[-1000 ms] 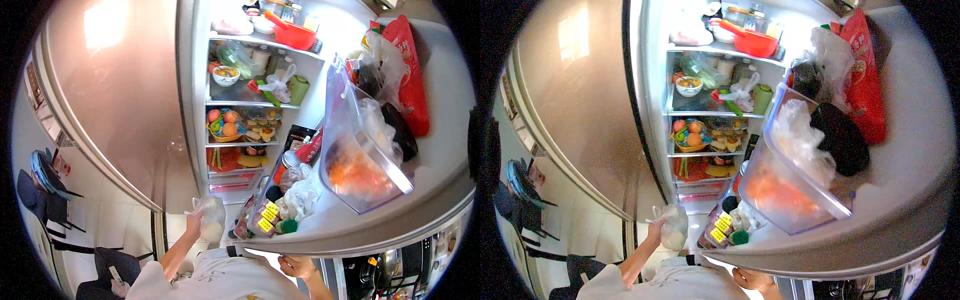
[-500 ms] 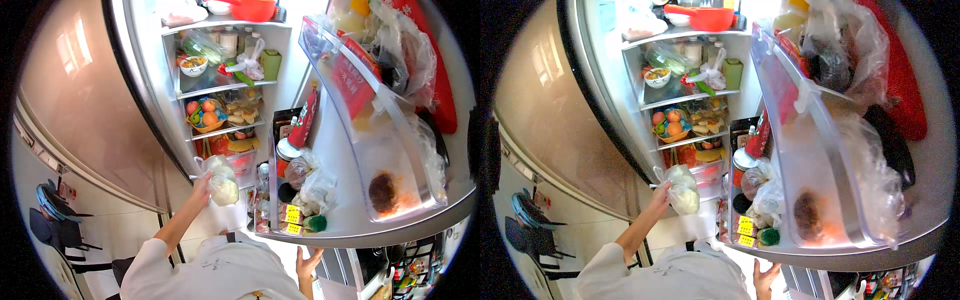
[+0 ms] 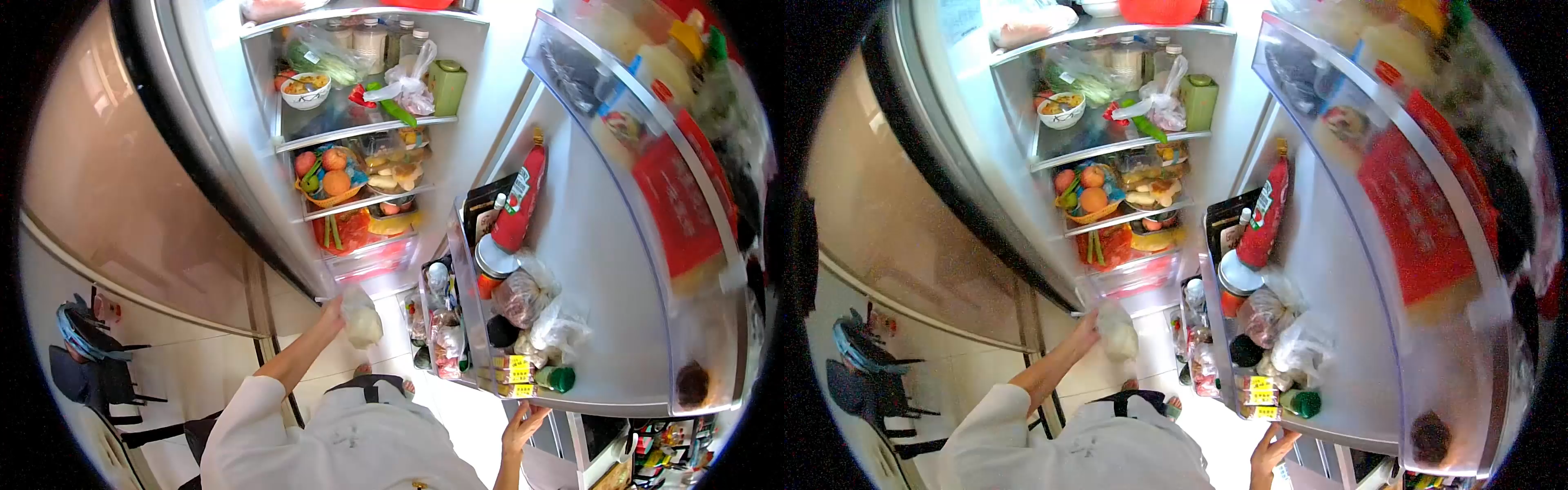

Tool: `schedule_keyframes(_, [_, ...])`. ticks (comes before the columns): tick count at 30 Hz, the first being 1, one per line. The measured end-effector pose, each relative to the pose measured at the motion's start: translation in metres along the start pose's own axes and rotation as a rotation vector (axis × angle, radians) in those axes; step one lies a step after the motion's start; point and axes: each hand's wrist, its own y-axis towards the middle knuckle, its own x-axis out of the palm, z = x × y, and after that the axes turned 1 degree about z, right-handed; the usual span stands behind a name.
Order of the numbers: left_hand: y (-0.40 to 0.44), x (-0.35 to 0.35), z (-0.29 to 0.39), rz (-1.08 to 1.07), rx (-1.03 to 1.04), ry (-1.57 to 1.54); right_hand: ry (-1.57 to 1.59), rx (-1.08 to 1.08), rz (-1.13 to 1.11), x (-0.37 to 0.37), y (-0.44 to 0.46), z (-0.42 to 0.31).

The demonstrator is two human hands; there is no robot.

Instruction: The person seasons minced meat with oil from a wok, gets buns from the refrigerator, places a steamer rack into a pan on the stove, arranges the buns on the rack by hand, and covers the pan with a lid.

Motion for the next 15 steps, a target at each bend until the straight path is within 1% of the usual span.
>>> schedule_keyframes(1, [0.027,-0.008,0.006,-0.022,-0.053,-0.042,-0.004,0.020,-0.003,-0.001,0.001,-0.002])
schedule_keyframes(3, [0.056,0.014,0.022,0.063,0.007,-0.058,-0.016,0.086,-0.027,-0.004,-0.001,-0.005])
schedule_keyframes(4, [0.072,0.037,0.041,0.167,0.120,-0.031,-0.039,0.117,-0.023,0.001,-0.005,-0.004])
schedule_keyframes(8, [0.148,0.073,0.094,0.115,0.337,0.053,-0.164,0.301,-0.021,-0.002,-0.015,-0.014])
schedule_keyframes(9, [0.171,0.076,0.107,0.186,0.407,0.254,-0.191,0.345,-0.020,-0.002,-0.014,-0.019])
schedule_keyframes(10, [0.196,0.075,0.121,0.256,0.480,0.453,-0.262,0.340,-0.057,-0.005,-0.007,-0.029])
schedule_keyframes(11, [0.217,0.073,0.131,0.327,0.555,0.654,-0.293,0.290,-0.018,-0.003,-0.010,-0.020])
schedule_keyframes(12, [0.235,0.071,0.135,0.189,0.489,0.524,-0.323,0.240,0.016,-0.003,-0.016,-0.007])
schedule_keyframes(13, [0.246,0.072,0.138,0.222,0.649,0.721,-0.350,0.187,0.045,-0.002,-0.015,-0.008])
schedule_keyframes(14, [0.255,0.069,0.142,0.260,0.812,0.918,-0.306,0.164,0.053,-0.003,-0.013,-0.009])
schedule_keyframes(15, [0.257,0.063,0.144,0.304,0.976,1.118,-0.320,0.217,0.048,-0.004,-0.012,-0.010])
